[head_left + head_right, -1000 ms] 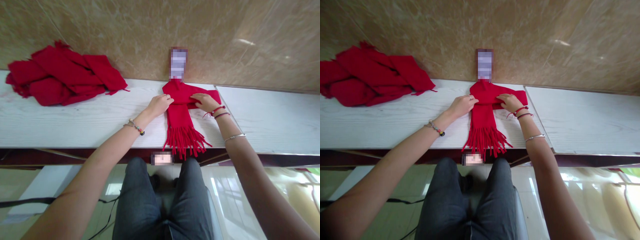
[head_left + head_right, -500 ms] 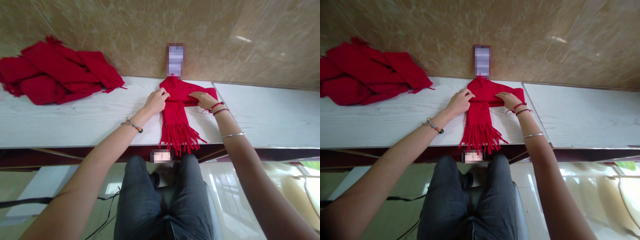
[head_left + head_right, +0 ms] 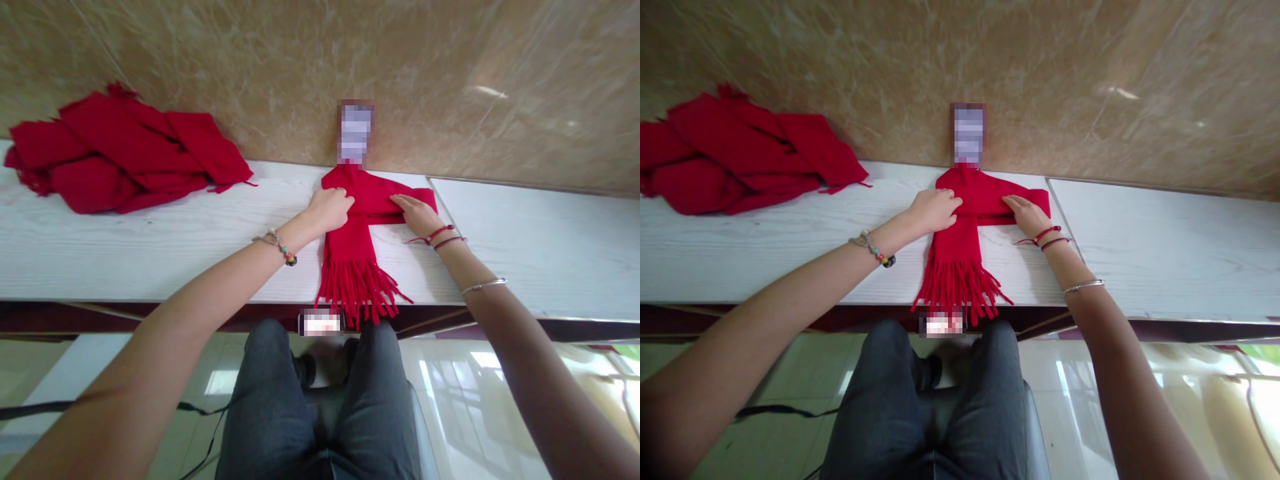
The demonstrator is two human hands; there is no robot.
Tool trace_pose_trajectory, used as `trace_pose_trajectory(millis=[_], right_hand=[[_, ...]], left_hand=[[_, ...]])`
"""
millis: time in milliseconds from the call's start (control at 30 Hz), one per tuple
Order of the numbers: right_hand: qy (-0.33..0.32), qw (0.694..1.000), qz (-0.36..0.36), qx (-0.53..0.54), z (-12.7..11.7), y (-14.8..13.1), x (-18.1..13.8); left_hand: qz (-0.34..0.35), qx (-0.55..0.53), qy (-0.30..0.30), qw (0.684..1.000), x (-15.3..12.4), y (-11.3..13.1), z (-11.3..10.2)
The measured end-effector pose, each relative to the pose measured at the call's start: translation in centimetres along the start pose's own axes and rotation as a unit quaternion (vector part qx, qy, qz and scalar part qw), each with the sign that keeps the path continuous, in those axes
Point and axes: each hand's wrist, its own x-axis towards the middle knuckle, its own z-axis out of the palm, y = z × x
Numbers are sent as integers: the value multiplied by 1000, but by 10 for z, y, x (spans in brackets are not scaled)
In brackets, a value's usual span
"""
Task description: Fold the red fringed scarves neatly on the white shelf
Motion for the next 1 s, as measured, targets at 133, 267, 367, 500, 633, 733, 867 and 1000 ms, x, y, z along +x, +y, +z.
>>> trace_pose_trajectory(millis=[133,267,367,500,633,733,867,1000], right_hand=[[-17,1000,6,1,-6,2,-1],[-6,1000,22,5,-16,5,-4],[-13,1000,12,8,-17,11,-9],[-31,999,2,13,-14,25,-17],[-33,999,26,14,-12,34,-24],[-28,999,45,14,-11,38,-27],[-21,998,62,15,-12,41,-28],[-35,997,71,18,-13,42,-29]], left_hand=[[13,-29,53,998,-4,1,12],[-1,-74,89,993,-11,-10,19],[28,-86,70,993,-12,-17,21],[83,-113,29,990,-16,-25,24],[90,-158,20,983,-20,-31,25],[96,-156,-1,983,-21,-33,24],[95,-138,-32,985,-23,-34,22],[115,-155,-86,977,-19,-39,22]])
